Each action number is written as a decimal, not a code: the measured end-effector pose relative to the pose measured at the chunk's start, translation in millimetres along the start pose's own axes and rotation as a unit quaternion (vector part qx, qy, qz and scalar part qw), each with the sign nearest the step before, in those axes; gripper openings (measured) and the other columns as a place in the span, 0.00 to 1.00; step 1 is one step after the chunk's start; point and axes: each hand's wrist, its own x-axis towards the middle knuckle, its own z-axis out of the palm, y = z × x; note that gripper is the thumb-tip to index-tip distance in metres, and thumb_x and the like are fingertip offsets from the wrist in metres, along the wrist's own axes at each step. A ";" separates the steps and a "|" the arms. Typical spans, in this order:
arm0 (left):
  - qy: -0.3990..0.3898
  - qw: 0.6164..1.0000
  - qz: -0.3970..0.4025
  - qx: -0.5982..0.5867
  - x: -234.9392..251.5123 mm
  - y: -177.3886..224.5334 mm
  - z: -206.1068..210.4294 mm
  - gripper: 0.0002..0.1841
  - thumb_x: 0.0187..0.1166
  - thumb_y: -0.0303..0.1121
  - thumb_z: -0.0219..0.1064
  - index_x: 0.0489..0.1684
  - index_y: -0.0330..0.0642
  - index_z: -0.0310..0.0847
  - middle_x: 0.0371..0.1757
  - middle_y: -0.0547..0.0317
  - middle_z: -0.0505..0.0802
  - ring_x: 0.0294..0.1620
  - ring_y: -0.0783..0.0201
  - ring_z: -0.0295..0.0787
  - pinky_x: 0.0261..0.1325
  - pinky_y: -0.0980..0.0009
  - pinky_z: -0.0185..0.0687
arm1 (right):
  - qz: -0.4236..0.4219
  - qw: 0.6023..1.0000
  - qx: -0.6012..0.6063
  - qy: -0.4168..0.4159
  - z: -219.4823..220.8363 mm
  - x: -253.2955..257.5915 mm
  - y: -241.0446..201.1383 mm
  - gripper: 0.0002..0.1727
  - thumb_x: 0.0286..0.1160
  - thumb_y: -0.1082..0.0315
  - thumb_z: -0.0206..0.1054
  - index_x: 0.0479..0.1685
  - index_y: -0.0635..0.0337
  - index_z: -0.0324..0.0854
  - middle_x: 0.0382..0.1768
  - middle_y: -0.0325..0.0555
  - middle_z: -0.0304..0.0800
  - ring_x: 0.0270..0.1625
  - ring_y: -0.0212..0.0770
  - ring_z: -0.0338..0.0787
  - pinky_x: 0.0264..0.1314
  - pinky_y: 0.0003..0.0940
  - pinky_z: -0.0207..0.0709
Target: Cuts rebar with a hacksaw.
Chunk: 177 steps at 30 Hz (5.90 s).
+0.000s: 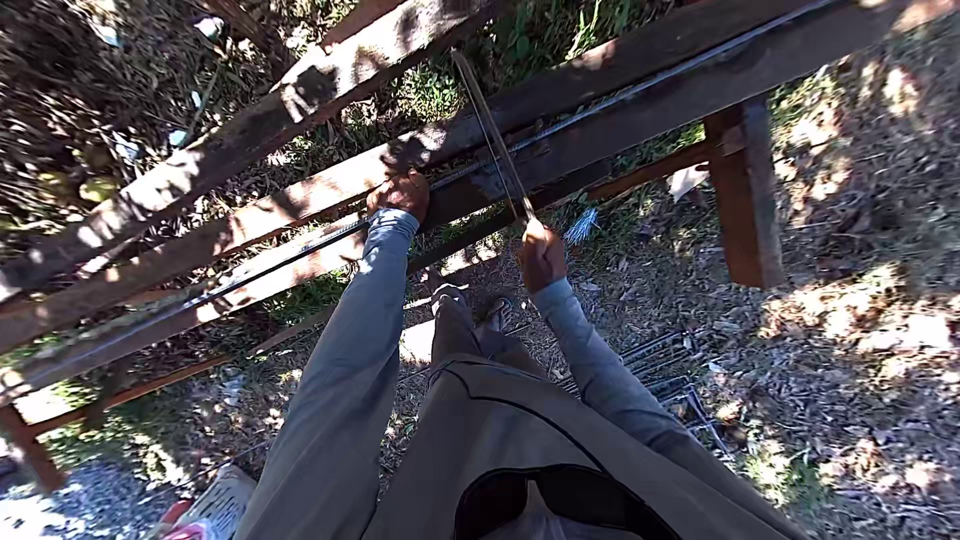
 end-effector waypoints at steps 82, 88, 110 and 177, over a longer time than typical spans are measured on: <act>-0.055 0.996 0.052 0.038 10.2 -4.7 -3.2 0.59 0.57 0.93 0.33 0.47 0.45 0.89 0.55 0.41 0.95 0.61 0.39 0.92 0.59 0.30 0.81 | 0.069 0.994 0.061 0.050 20.4 61.1 -47.9 0.29 0.93 0.49 0.49 0.35 0.62 0.88 0.27 0.49 0.86 0.34 0.43 0.86 0.42 0.50 0.80; -0.057 0.996 0.056 0.043 9.0 -6.7 -3.8 0.61 0.56 0.93 0.31 0.46 0.44 0.89 0.54 0.42 0.95 0.60 0.40 0.92 0.59 0.32 0.82 | 0.022 0.999 0.036 -0.010 -23.3 -66.3 30.1 0.45 0.87 0.31 0.30 0.27 0.60 0.79 0.14 0.40 0.72 0.18 0.39 0.76 0.23 0.44 0.76; -0.054 0.996 0.052 0.048 11.2 -8.7 -2.4 0.60 0.56 0.93 0.31 0.46 0.45 0.89 0.54 0.44 0.95 0.59 0.41 0.93 0.56 0.32 0.83 | 0.024 1.000 -0.006 -0.004 -26.6 -45.7 -4.4 0.41 0.90 0.38 0.33 0.21 0.61 0.76 0.12 0.41 0.70 0.17 0.39 0.76 0.22 0.44 0.73; -0.049 0.996 0.049 0.049 9.8 -6.3 -2.7 0.59 0.58 0.92 0.31 0.43 0.46 0.89 0.53 0.43 0.95 0.59 0.40 0.92 0.57 0.31 0.82 | 0.053 0.981 0.187 -0.012 28.9 86.0 -47.7 0.33 0.93 0.43 0.42 0.21 0.53 0.77 0.16 0.36 0.73 0.18 0.35 0.73 0.22 0.39 0.71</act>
